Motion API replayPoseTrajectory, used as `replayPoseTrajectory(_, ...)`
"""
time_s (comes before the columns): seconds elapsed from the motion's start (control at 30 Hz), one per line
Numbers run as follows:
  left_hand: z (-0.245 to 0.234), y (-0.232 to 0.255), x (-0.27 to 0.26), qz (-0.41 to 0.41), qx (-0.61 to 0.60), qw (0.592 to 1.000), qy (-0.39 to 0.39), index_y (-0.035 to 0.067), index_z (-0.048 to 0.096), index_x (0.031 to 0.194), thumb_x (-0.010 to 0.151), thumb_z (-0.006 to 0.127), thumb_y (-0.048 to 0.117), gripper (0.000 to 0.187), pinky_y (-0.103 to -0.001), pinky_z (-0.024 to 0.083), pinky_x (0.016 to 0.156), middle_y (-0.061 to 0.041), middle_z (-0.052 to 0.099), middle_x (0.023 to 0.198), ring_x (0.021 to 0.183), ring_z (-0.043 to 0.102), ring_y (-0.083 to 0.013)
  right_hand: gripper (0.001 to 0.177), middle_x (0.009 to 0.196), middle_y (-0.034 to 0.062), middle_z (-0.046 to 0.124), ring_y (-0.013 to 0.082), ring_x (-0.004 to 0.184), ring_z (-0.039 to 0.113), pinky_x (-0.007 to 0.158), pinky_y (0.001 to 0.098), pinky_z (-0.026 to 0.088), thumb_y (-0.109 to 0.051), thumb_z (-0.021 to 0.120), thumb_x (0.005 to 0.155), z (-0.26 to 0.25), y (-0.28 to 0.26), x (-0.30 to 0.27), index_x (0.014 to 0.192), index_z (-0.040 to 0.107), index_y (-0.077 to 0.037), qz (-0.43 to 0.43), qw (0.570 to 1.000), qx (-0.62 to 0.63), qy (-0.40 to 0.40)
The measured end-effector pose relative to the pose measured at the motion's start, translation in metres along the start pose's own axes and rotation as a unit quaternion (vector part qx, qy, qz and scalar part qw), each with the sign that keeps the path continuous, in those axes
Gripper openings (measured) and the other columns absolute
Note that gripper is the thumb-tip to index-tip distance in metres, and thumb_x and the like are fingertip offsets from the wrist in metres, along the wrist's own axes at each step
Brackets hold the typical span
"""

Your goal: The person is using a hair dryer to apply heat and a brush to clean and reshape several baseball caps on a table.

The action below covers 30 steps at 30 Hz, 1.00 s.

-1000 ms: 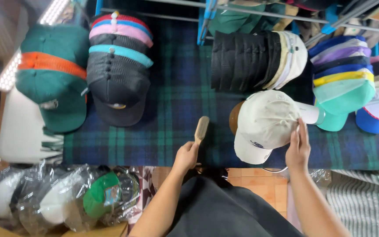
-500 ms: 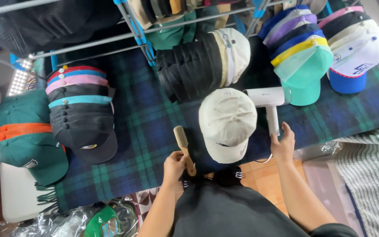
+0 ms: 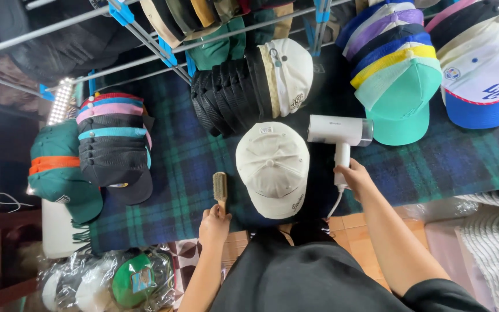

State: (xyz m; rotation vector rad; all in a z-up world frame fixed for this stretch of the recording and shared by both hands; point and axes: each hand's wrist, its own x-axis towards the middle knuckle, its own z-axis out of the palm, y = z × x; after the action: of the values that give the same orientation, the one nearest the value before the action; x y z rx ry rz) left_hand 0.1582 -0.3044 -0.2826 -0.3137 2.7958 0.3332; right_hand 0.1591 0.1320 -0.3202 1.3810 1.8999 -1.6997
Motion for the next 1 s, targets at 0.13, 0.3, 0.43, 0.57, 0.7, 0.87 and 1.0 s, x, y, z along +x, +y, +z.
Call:
replayPoseTrajectory(0.13, 0.02, 0.002, 0.006, 0.008, -0.004, 1.0, 0.004, 0.022, 0.063, 0.128, 0.081, 0.075, 0.045, 0.054, -0.042, 0.063, 0.088, -0.004, 0.063, 0.108, 0.099, 0.074, -0.0319, 0.067, 0.1, 0.0222, 0.067, 0.0353, 0.079, 0.071, 0.066, 0.0511, 0.062, -0.008, 0.07, 0.08, -0.003, -0.024, -0.022, 0.143, 0.049, 0.001, -0.059, 0.979, 0.181, -0.069)
replayPoseTrajectory(0.3, -0.021, 0.039, 0.006, 0.025, -0.114, 0.985, 0.131, 0.012, 0.064, 0.129, 0.089, 0.071, 0.039, 0.049, -0.046, 0.061, 0.083, -0.013, 0.07, 0.103, 0.094, 0.074, -0.0331, 0.078, 0.085, 0.0276, 0.062, 0.0329, 0.061, 0.065, 0.049, 0.0434, 0.056, -0.004, 0.064, 0.088, -0.047, -0.095, -0.132, 0.16, 0.033, 0.001, -0.168, 0.984, 0.055, -0.012)
replayPoseTrajectory(0.43, -0.087, 0.12, -0.009, 0.073, -0.238, 0.959, 0.134, 0.016, 0.061, 0.137, 0.096, 0.062, 0.034, 0.044, -0.048, 0.059, 0.091, -0.013, 0.065, 0.121, 0.108, 0.068, -0.0391, 0.074, 0.063, 0.0199, 0.063, 0.0265, 0.049, 0.064, 0.045, 0.0359, 0.051, -0.004, 0.064, 0.093, -0.064, -0.094, -0.168, 0.16, 0.031, 0.001, -0.225, 0.972, 0.053, -0.048)
replayPoseTrajectory(0.57, -0.091, 0.173, 0.001, 0.268, -0.233, 0.905, 0.235, 0.017, 0.06, 0.14, 0.098, 0.064, 0.033, 0.045, -0.048, 0.05, 0.104, -0.013, 0.056, 0.137, 0.127, 0.058, -0.0355, 0.078, 0.058, 0.0198, 0.064, 0.0259, 0.046, 0.064, 0.045, 0.036, 0.055, -0.002, 0.066, 0.09, -0.061, -0.075, -0.17, 0.161, 0.032, -0.007, -0.245, 0.965, 0.063, -0.074)
replayPoseTrajectory(0.7, -0.101, 0.214, -0.002, 0.409, -0.152, 0.84, 0.323, 0.009, 0.067, 0.134, 0.096, 0.066, 0.034, 0.045, -0.05, 0.033, 0.12, -0.02, 0.058, 0.136, 0.139, 0.05, -0.0339, 0.076, 0.057, 0.0194, 0.06, 0.0254, 0.044, 0.06, 0.04, 0.0344, 0.055, -0.003, 0.064, 0.092, -0.047, -0.047, -0.161, 0.161, 0.032, -0.006, -0.2, 0.964, 0.164, -0.068)
replayPoseTrajectory(0.87, -0.105, 0.212, -0.005, 0.416, -0.138, 0.841, 0.317, 0.006, 0.066, 0.133, 0.099, 0.063, 0.033, 0.044, -0.053, 0.033, 0.119, -0.023, 0.059, 0.134, 0.137, 0.051, -0.0364, 0.073, 0.056, 0.0193, 0.059, 0.0241, 0.042, 0.058, 0.037, 0.033, 0.052, -0.002, 0.063, 0.093, -0.039, -0.019, -0.169, 0.16, 0.033, -0.008, -0.169, 0.966, 0.189, -0.058)
replayPoseTrajectory(1.0, -0.101, 0.211, -0.002, 0.41, -0.125, 0.839, 0.335, 0.006, 0.067, 0.132, 0.097, 0.063, 0.037, 0.047, -0.052, 0.033, 0.119, -0.026, 0.057, 0.135, 0.136, 0.052, -0.0378, 0.078, 0.056, 0.0189, 0.063, 0.0231, 0.041, 0.061, 0.035, 0.0322, 0.051, -0.001, 0.065, 0.09, -0.046, -0.047, -0.205, 0.16, 0.034, -0.013, -0.192, 0.972, 0.13, -0.042)
